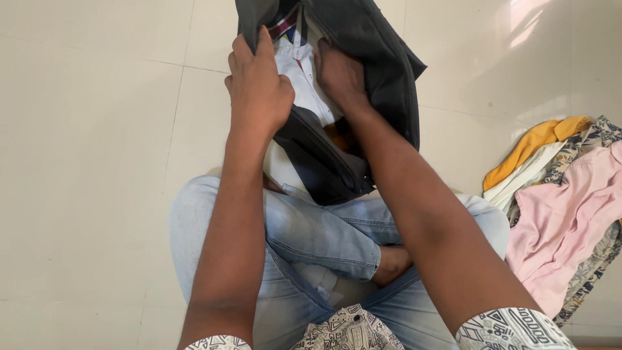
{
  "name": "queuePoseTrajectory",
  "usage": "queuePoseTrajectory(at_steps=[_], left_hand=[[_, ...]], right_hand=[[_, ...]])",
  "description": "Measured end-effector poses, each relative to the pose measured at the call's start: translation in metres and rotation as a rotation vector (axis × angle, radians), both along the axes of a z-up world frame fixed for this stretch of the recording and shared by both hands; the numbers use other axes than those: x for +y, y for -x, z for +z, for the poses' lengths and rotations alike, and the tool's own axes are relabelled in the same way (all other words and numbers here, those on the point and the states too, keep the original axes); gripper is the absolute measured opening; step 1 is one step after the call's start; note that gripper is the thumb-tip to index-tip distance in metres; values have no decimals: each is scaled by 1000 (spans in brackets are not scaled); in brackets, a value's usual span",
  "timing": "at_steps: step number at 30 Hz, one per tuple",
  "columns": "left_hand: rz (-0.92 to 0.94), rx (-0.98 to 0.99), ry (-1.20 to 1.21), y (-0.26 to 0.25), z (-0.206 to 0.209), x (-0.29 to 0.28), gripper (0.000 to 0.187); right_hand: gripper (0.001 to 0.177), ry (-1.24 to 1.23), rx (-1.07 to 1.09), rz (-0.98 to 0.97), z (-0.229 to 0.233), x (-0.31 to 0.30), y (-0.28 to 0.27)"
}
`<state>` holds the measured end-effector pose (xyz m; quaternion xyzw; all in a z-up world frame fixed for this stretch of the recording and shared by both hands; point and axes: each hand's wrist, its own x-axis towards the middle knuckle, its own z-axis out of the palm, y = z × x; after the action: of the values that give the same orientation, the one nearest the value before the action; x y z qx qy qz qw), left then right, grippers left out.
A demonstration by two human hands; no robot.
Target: The person folds a white shirt on the floor, smoothing the fabric and tucking in the sleeves, then places the folded shirt inside a black bag.
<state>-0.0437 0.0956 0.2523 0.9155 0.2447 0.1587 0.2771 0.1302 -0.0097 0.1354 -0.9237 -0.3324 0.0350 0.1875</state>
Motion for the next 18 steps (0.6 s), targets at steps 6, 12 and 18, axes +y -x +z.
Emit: queuePoseTrajectory(at_steps=[6, 12, 18], left_hand=[[-7, -4, 28, 2, -1, -1, 75], [-13, 2, 13, -1, 1, -3, 75], [-48, -47, -26, 2, 1, -4, 74]], right_hand=[[86, 274, 124, 15, 9, 3, 8], [57, -38, 11, -32, -51, 0, -25], [32, -107, 115, -62, -66, -11, -34]])
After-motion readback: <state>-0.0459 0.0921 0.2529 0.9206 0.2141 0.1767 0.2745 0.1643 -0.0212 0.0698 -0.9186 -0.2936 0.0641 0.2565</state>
